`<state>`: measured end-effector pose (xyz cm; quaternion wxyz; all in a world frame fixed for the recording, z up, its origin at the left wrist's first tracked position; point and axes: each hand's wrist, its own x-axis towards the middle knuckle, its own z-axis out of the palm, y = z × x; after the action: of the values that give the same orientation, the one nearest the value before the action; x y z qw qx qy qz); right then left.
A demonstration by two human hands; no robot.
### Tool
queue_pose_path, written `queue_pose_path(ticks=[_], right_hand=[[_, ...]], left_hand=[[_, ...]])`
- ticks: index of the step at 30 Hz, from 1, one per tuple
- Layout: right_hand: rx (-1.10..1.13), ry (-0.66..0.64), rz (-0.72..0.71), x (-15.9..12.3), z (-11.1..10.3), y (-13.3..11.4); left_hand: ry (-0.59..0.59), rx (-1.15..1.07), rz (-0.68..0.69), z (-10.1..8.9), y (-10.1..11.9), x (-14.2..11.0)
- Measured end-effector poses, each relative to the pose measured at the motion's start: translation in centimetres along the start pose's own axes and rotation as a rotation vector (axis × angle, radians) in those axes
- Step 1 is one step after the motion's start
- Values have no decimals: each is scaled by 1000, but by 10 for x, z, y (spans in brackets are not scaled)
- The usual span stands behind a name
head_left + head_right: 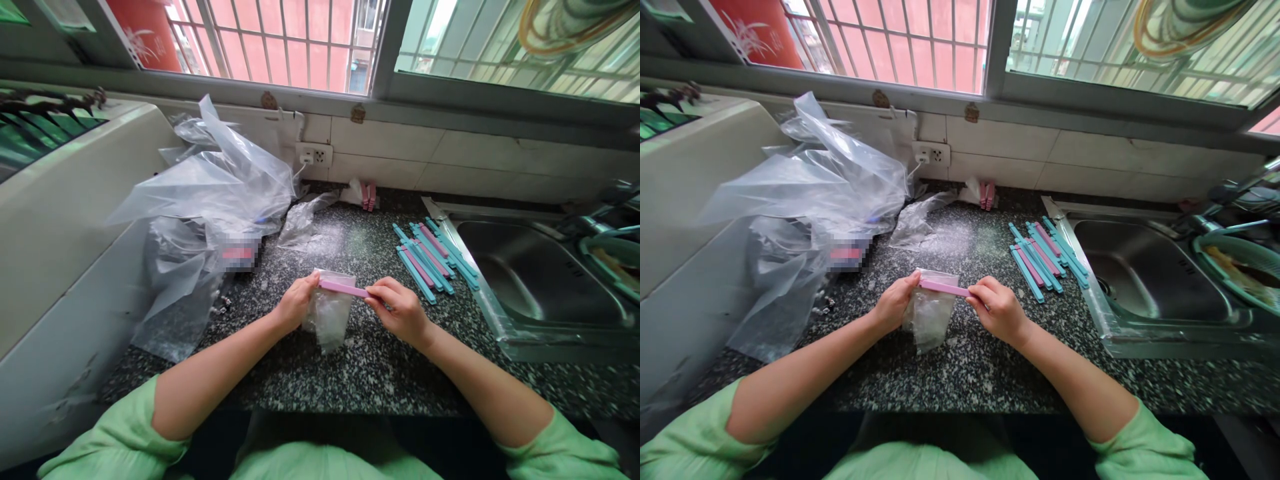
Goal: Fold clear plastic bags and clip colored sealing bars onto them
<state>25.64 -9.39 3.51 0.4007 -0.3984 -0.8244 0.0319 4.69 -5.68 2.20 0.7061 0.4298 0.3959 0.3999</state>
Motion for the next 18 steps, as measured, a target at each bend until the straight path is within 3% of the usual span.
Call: queue_pose_path(ticks=[18], right_hand=[[-8, -12, -1, 1, -3, 0]], left_hand=[[44, -77, -20, 2, -2, 0]])
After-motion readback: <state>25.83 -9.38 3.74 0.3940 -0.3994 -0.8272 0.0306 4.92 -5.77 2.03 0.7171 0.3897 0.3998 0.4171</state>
